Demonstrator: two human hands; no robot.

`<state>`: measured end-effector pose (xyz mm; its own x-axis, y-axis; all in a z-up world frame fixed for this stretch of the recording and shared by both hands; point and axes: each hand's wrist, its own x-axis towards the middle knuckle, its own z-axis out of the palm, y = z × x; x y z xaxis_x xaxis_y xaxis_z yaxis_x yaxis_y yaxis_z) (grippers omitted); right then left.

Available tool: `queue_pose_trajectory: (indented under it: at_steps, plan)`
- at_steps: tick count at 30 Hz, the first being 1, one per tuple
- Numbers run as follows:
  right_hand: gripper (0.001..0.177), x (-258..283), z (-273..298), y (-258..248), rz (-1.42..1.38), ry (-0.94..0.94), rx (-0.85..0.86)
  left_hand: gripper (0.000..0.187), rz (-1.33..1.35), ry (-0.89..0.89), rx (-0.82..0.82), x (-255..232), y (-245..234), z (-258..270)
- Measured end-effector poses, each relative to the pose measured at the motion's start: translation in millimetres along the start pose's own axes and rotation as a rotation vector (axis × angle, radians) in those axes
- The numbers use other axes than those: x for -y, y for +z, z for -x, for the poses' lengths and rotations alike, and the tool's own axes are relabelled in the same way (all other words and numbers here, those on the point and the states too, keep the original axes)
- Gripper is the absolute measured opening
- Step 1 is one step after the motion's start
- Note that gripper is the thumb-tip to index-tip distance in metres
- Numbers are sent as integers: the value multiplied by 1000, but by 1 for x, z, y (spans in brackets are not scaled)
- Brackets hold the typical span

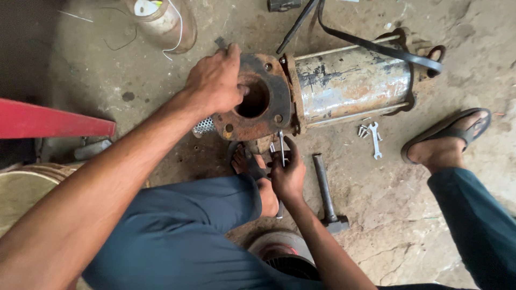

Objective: The person uses a wrench and hammer to loosen and remove bolts from a flange on a cylindrical metal machine. They repeatedly strike the wrench with a hammer to break the bolts free, then unscrew them by hand.

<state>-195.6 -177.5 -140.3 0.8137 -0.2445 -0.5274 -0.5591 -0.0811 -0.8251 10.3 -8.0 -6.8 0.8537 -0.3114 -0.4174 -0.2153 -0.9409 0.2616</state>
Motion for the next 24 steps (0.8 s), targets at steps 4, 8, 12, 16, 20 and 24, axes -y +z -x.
queue_pose_trajectory:
  at_steps: [4, 8, 12, 16, 20, 24]
  plan:
    - [69, -11, 8, 2, 286, -522, -265, 91, 44, -114, 105, -4, 0, 3]
    - [65, -6, 2, 2, 177, -372, -326, 90, 58, -69, 32, -14, -8, 6]
    - [74, -20, -13, 8, 203, -477, -408, 85, -1, -86, 37, -19, -11, 5]
    - [66, -48, -39, 15, 274, -570, -488, 78, -14, -112, 101, -12, -6, 1]
    - [64, -53, -61, 17, 256, -566, -519, 71, -7, 58, -75, -5, -7, 1]
    - [69, -37, -48, 5, 214, -268, -420, 72, 40, -33, 14, -11, -13, 4]
